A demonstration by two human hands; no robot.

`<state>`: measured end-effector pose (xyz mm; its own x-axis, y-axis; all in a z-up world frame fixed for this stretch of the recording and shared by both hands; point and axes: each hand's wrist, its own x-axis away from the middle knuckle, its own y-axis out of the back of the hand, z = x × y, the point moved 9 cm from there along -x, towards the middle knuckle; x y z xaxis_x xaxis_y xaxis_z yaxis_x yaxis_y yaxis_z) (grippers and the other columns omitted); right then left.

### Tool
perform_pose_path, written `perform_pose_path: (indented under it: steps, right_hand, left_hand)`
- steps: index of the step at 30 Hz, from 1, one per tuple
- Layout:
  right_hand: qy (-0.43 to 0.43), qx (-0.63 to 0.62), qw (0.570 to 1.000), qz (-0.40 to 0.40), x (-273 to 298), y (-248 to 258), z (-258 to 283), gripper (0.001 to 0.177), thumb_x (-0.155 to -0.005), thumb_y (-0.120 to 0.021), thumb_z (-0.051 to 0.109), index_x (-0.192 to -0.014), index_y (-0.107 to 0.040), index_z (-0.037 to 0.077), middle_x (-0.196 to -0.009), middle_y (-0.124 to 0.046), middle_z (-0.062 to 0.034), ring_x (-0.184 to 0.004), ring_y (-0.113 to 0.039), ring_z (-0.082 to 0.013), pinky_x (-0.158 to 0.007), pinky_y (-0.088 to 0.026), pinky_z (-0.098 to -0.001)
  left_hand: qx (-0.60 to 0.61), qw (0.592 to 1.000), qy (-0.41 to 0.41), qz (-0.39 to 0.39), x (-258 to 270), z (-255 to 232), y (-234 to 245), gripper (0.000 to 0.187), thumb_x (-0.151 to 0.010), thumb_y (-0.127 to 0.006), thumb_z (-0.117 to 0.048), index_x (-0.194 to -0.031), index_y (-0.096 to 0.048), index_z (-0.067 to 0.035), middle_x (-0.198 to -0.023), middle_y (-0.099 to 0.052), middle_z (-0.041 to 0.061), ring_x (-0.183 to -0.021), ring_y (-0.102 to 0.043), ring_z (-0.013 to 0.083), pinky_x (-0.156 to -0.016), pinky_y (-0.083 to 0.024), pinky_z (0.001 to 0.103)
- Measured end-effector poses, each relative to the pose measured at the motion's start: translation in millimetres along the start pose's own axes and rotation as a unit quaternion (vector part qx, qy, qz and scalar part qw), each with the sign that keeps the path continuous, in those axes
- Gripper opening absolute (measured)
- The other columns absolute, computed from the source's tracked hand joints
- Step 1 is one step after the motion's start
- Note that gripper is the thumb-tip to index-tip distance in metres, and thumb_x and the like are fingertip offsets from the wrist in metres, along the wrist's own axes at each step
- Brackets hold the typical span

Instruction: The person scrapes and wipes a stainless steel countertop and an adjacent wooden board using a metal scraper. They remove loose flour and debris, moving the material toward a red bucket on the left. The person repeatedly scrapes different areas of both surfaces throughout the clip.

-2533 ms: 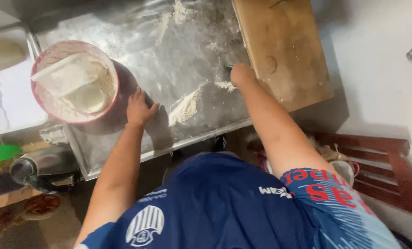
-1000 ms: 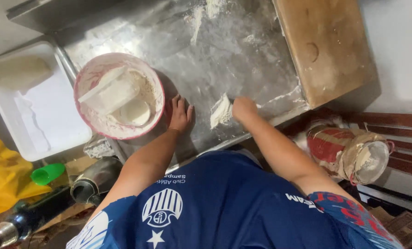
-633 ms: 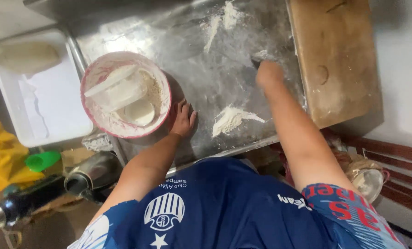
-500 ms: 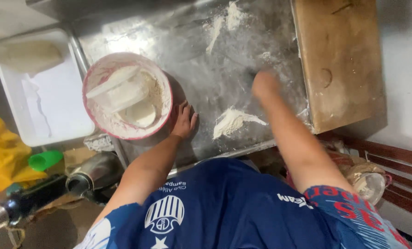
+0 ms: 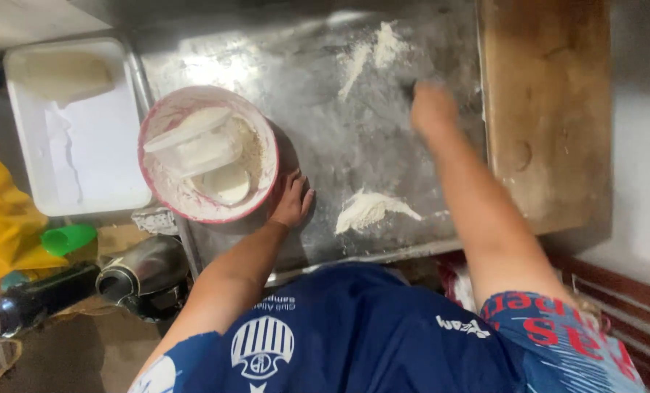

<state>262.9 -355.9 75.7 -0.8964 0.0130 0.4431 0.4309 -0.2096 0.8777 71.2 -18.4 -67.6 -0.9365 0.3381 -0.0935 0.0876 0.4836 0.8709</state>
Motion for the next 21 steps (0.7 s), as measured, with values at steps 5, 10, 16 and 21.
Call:
perform_pose_path:
  steps: [5,10,16,21]
  right_hand:
    - [-0.053,0.134,0.989,0.025,-141,6,-20,0.031,-0.082,-0.067,0.003,-0.111,-0.075,0.006,-0.107,-0.076,-0.021,-0.099,-0.073,-0.0414,-0.077,-0.061,-0.0531]
    - [-0.039,0.171,0.982,0.071,-192,-13,14,0.028,-0.084,-0.07,0.009,-0.111,-0.078,0.008,-0.112,-0.077,-0.0168,-0.104,-0.073,-0.0358,-0.079,-0.061,-0.0467]
    - [-0.02,0.206,0.969,0.137,-111,-65,25,0.03,-0.1,-0.055,0.006,-0.122,-0.075,0.011,-0.118,-0.071,-0.0122,-0.096,-0.072,-0.0352,-0.07,-0.06,-0.0473]
    - [0.082,0.133,0.984,0.082,7,-130,27,0.03,-0.095,-0.05,0.004,-0.096,-0.076,-0.01,-0.095,-0.075,-0.0294,-0.078,-0.077,-0.0398,-0.068,-0.06,-0.0539]
  left_hand:
    - [0.113,0.991,0.06,0.039,-10,-15,26,0.041,-0.101,-0.059,-0.033,-0.13,-0.058,-0.004,-0.142,-0.052,0.013,-0.128,-0.053,0.0338,-0.113,-0.039,0.047]
    - [0.104,0.987,0.092,0.08,-11,-11,23,0.045,-0.102,-0.056,-0.038,-0.135,-0.056,-0.007,-0.149,-0.048,0.011,-0.134,-0.048,0.0322,-0.115,-0.037,0.049]
    - [0.082,0.994,0.053,0.04,-3,-8,13,0.043,-0.101,-0.061,-0.035,-0.132,-0.059,-0.005,-0.146,-0.053,0.012,-0.129,-0.056,0.0328,-0.112,-0.042,0.048]
    - [-0.051,0.998,0.017,0.018,-3,-3,5,0.038,-0.102,-0.053,-0.049,-0.123,-0.062,-0.019,-0.129,-0.063,0.007,-0.124,-0.055,0.0289,-0.11,-0.037,0.047]
